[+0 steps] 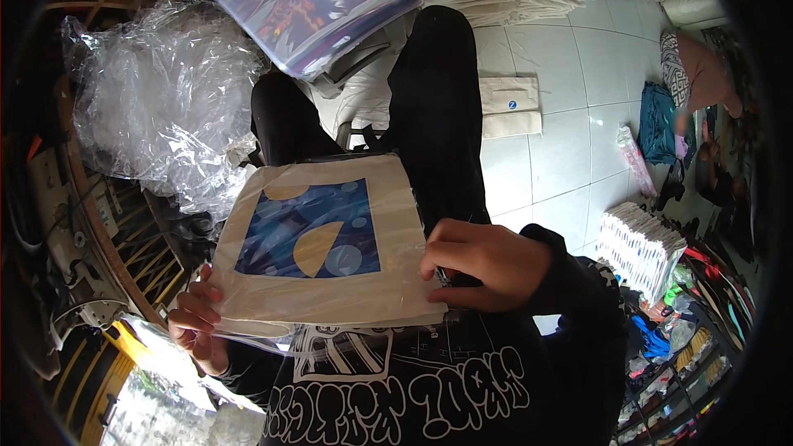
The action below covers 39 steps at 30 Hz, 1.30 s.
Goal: The recorder is placing printed tote bags into plastic sleeves and organizing them in a textile workshop.
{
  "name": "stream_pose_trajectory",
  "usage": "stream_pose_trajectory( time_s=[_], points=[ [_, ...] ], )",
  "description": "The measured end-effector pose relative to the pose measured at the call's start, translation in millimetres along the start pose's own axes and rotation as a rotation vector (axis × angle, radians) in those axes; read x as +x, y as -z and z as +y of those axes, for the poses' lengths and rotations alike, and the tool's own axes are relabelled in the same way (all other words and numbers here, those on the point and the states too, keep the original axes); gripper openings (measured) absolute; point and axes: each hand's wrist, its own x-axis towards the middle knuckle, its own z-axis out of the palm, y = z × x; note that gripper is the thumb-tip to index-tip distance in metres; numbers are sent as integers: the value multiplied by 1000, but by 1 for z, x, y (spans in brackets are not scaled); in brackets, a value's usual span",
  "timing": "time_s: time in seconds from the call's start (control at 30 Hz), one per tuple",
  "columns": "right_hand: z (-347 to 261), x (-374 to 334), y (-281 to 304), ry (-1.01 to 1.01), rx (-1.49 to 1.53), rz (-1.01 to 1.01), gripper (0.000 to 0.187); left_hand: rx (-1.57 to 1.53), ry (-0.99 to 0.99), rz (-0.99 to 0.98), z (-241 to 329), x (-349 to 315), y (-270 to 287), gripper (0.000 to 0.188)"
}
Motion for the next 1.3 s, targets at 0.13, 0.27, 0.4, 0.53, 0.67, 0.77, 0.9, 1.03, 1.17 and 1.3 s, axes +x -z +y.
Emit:
stream_pose_trajectory(
  time_s=[0.13,0.27,0.4,0.53,0.67,0.77,0.9,1.03,1.17,1.3],
  points=[
    [6,-7,-9,70,-185,-6,14,-11,11,-22,-4,2,4,9],
    [0,-11,-24,151,-407,167,7,24,-54,-33,-6,2,5,2],
    [-13,-11,-19,49,-392,253,13,-2,-8,-45,-5,-1,9,8],
    [-8,-18,-6,121,-194,273,11,-14,-12,-48,-7,0,12,13],
    [-8,-31,1,-69,21,245,19,38,14,-38,-5,-7,15,12],
    [-6,-39,-4,-168,148,139,46,36,23,-56,-6,-6,15,9],
    [0,-38,-21,-275,270,186,36,-16,13,-31,-7,2,9,9],
    [-2,-37,-22,-298,371,228,23,-21,6,-32,-6,0,13,7],
    [-4,-34,-19,-337,405,300,12,3,3,-100,-5,0,15,10],
    [9,-36,-15,-233,420,290,12,-30,-20,-25,-7,-6,10,7]
  ],
)
